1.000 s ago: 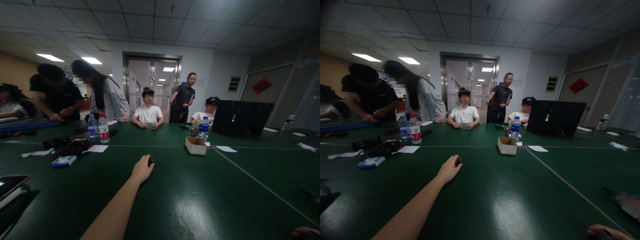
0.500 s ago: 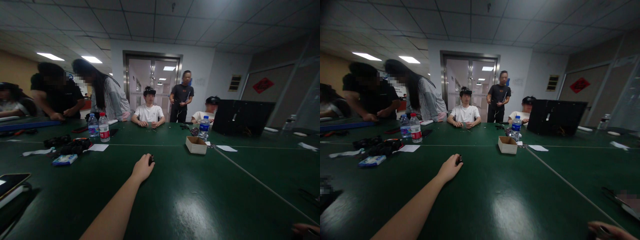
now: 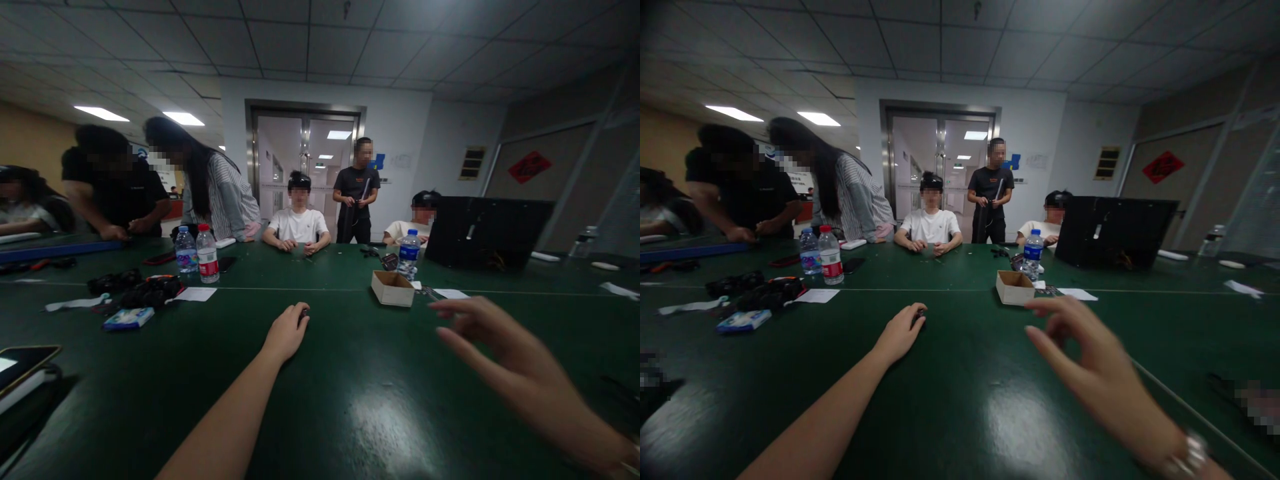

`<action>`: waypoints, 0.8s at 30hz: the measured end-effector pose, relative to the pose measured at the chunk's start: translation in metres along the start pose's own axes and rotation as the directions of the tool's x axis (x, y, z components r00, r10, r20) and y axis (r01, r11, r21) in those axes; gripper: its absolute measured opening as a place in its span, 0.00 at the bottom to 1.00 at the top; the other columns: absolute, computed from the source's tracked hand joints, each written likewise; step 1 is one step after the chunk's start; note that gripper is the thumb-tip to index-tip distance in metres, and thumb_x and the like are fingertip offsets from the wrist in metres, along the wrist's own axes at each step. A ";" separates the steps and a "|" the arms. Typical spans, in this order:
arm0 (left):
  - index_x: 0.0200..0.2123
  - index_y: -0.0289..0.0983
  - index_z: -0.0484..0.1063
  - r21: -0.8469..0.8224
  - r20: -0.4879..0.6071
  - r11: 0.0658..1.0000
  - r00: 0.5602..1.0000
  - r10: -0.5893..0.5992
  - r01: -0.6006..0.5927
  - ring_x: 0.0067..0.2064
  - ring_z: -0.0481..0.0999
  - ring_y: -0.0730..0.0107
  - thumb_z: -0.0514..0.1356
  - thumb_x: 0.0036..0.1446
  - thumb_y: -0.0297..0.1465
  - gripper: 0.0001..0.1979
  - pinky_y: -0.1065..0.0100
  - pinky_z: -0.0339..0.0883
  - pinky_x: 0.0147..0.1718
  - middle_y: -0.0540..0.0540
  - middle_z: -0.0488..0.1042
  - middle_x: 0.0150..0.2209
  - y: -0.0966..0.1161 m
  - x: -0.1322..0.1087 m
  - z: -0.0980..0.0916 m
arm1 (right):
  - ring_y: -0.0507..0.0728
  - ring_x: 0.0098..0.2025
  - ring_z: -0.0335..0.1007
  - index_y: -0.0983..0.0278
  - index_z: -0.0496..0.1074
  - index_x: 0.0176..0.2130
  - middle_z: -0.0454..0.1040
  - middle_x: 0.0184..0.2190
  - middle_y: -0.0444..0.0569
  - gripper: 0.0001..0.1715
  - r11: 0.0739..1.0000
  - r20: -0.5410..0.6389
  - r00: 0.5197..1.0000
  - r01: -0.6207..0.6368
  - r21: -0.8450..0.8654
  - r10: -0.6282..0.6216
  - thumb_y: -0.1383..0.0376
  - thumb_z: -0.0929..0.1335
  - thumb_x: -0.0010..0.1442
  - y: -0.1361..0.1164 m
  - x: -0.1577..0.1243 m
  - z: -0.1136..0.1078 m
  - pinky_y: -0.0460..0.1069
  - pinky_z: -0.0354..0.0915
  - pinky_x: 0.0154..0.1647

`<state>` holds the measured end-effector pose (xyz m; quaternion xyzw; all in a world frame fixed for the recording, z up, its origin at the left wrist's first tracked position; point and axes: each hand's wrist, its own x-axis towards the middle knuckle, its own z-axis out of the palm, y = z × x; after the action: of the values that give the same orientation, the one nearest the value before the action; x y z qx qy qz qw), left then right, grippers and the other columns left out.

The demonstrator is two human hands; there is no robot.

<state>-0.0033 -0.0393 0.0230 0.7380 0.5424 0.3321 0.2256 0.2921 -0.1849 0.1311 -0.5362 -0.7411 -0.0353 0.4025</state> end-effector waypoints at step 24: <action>0.34 0.33 0.69 -0.634 0.046 0.753 0.981 -0.191 0.176 0.32 0.74 0.71 0.62 0.48 0.29 0.09 0.70 0.69 0.33 0.43 0.72 0.33 -0.023 0.052 0.017 | 0.50 0.21 0.71 0.70 0.67 0.37 0.71 0.25 0.47 0.06 0.272 0.515 0.820 -0.570 0.775 0.251 0.75 0.64 0.57 0.019 0.089 0.264 0.42 0.70 0.22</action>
<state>0.0045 0.0175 0.0084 0.5581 0.4705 0.4798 0.4868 0.1514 0.0187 0.0028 -0.4009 -0.5189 0.5592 0.5073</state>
